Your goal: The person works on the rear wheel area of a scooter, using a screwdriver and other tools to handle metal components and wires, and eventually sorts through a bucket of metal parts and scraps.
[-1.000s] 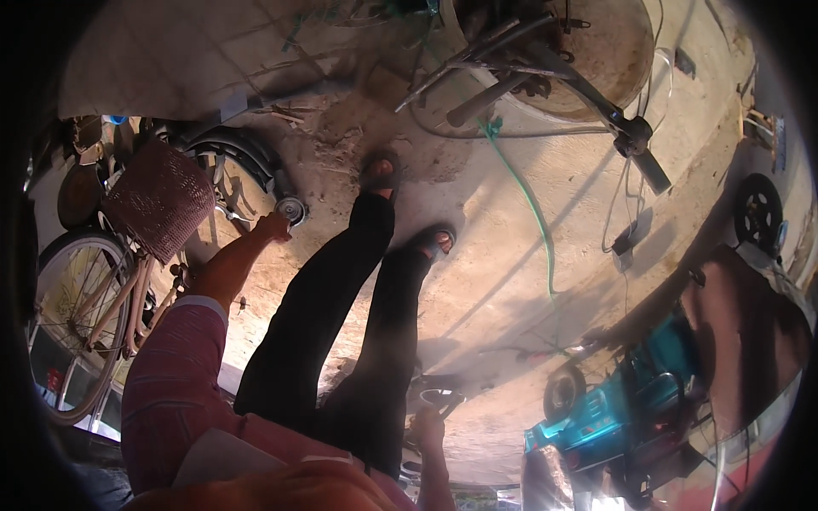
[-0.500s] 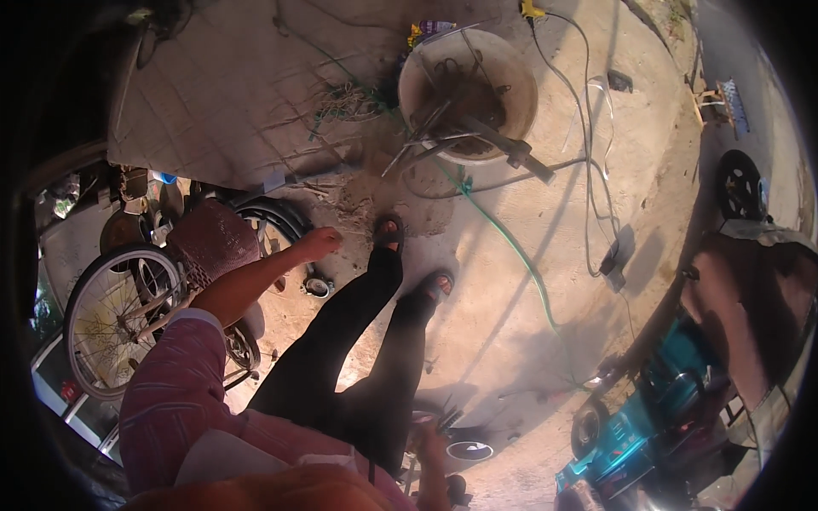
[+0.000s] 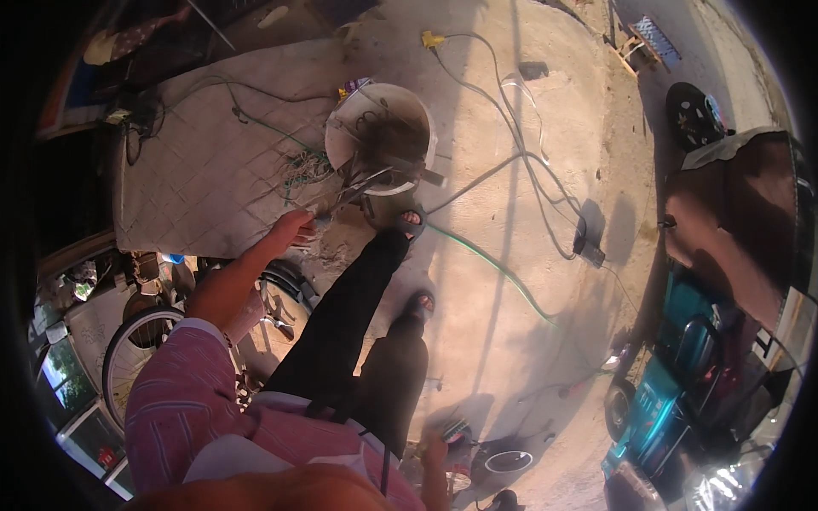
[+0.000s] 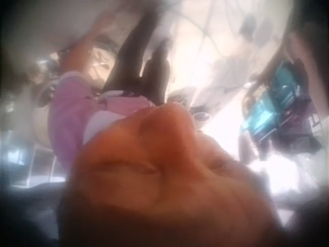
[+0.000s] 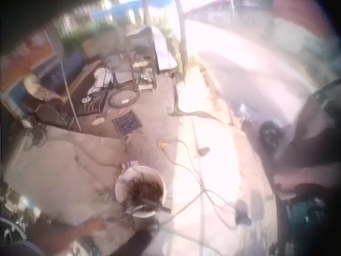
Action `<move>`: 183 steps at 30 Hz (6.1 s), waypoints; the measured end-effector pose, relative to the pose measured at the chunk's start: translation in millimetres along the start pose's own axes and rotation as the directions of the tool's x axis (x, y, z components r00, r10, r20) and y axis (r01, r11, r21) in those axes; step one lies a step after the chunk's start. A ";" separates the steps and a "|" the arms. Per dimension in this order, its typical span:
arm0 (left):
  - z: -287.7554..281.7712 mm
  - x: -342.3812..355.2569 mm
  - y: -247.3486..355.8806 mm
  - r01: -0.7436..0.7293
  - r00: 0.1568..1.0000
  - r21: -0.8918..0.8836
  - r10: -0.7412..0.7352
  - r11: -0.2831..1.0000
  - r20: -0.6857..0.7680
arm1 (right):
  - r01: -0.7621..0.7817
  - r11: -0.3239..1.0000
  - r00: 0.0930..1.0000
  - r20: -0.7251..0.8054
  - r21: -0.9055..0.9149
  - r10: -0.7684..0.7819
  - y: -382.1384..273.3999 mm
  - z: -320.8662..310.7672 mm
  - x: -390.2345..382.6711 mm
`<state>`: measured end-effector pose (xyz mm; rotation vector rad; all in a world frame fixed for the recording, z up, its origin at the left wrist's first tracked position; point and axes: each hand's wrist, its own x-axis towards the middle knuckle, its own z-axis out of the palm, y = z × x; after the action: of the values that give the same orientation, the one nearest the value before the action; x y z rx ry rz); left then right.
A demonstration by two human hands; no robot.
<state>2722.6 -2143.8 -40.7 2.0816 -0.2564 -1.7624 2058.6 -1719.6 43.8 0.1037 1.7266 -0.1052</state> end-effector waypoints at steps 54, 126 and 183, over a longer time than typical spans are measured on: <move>445.7 -227.3 251.5 -0.730 0.677 0.611 -0.202 -0.306 0.708 | -0.076 0.358 0.955 -0.035 0.931 0.293 167.7 -15.5 -126.1; 1777.0 -662.9 -1046.6 -0.337 0.941 0.883 -0.085 -0.326 0.327 | 0.038 0.145 0.897 -0.097 0.989 0.430 926.9 -1215.6 108.0; 2610.0 -1022.9 -2020.5 -0.827 0.402 -0.314 -0.882 -0.465 0.248 | 0.043 -0.997 0.952 0.306 -0.070 0.019 791.4 -2048.6 618.9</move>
<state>-248.5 -395.6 -280.0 0.5331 1.8015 0.5233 57.7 -664.3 -254.4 -2.2669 0.2146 1.9418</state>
